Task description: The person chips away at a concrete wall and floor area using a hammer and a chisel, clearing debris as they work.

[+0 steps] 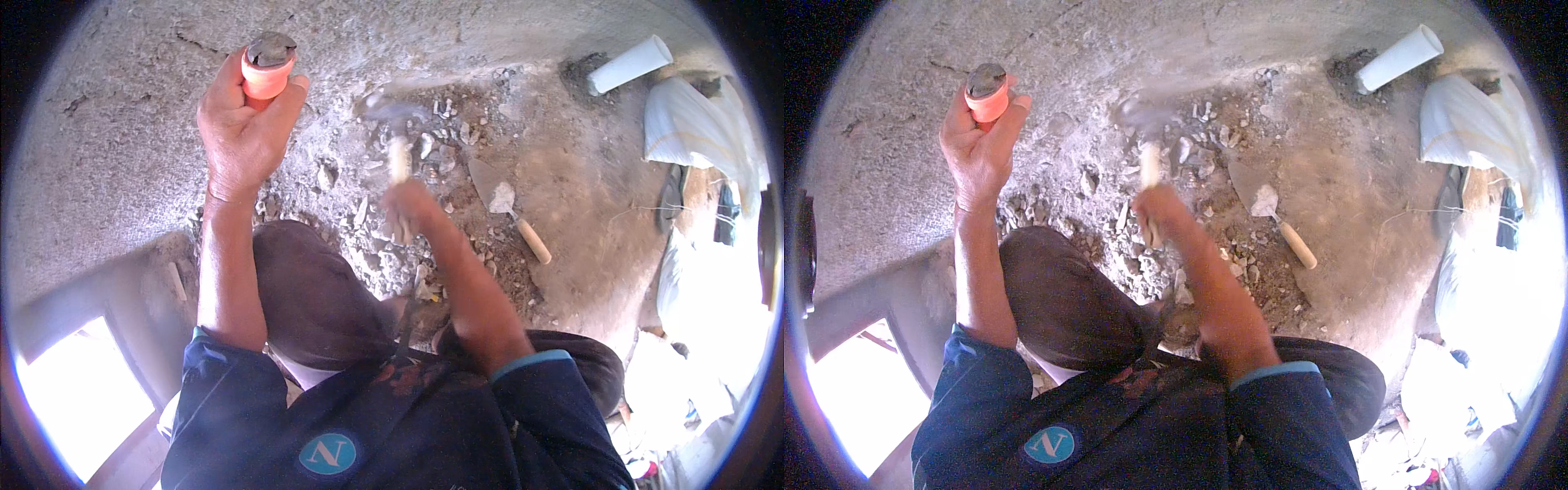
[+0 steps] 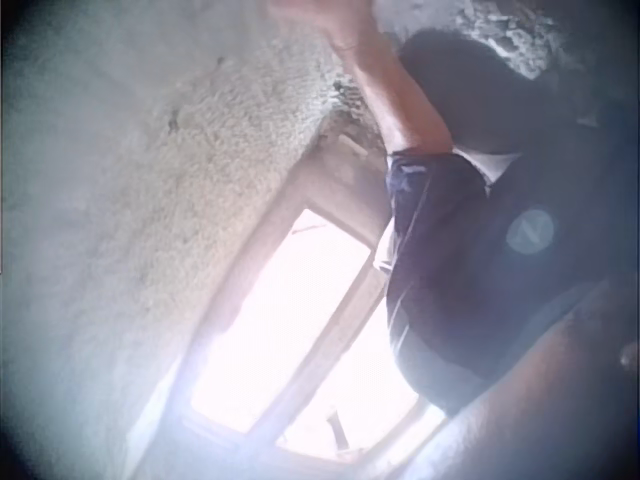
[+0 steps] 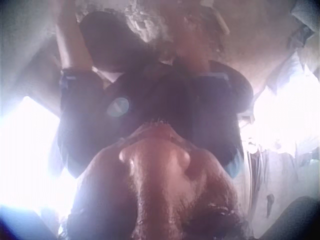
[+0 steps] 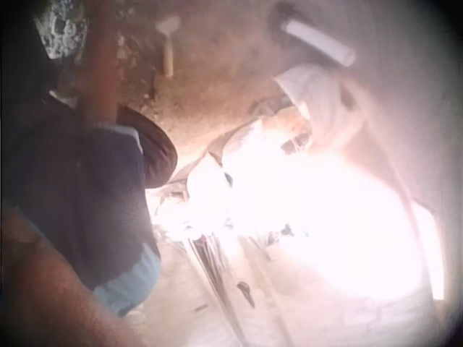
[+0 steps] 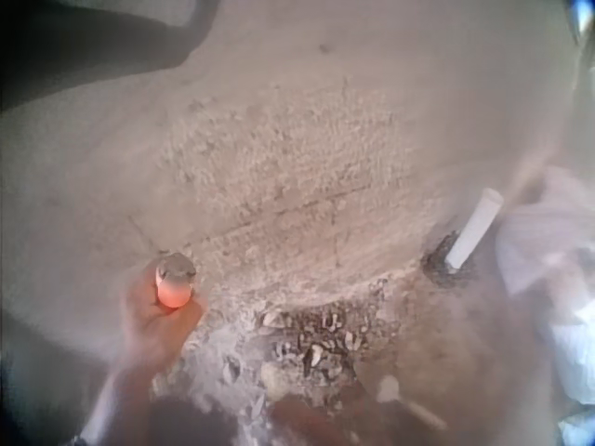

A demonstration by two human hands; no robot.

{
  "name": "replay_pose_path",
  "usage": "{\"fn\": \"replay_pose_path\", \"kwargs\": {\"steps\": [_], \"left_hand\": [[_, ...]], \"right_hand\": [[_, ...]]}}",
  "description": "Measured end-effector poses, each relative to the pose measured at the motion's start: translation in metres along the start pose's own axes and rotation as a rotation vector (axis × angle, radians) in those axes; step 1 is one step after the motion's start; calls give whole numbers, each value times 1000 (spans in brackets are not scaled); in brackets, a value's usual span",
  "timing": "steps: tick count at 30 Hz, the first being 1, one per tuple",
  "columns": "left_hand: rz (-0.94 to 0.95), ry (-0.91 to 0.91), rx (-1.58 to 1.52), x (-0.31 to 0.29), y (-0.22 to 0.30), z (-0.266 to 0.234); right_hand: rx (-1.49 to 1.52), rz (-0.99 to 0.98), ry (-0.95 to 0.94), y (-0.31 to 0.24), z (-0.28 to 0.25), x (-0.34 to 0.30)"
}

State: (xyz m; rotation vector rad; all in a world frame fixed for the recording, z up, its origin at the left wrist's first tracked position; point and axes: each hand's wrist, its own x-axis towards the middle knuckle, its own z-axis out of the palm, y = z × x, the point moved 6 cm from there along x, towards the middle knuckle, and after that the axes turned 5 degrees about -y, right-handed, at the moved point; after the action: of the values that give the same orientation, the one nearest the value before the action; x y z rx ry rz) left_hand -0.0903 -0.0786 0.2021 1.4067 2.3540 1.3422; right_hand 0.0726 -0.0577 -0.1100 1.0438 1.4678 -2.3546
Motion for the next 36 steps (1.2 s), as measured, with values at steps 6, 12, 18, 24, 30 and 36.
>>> {"fn": "replay_pose_path", "kwargs": {"steps": [6, 12, 18, 24, 30, 36], "left_hand": [[85, -39, -37, 8, 6, 20], [43, -2, -49, -10, 7, -7], [34, -15, -114, -3, 3, -3], [99, -95, -56, 17, 1, 30], [78, -37, -77, 5, -15, 7], [50, -9, -50, 7, -17, -1]], "right_hand": [[-267, 87, -95, 27, 82, -21], [-30, -208, 547, -8, -79, 10], [115, -121, 327, -9, -64, 15], [-1020, -452, -384, 47, 120, 6], [-314, -58, 331, 24, -13, 8], [-418, -59, 453, -19, -94, 1]]}}
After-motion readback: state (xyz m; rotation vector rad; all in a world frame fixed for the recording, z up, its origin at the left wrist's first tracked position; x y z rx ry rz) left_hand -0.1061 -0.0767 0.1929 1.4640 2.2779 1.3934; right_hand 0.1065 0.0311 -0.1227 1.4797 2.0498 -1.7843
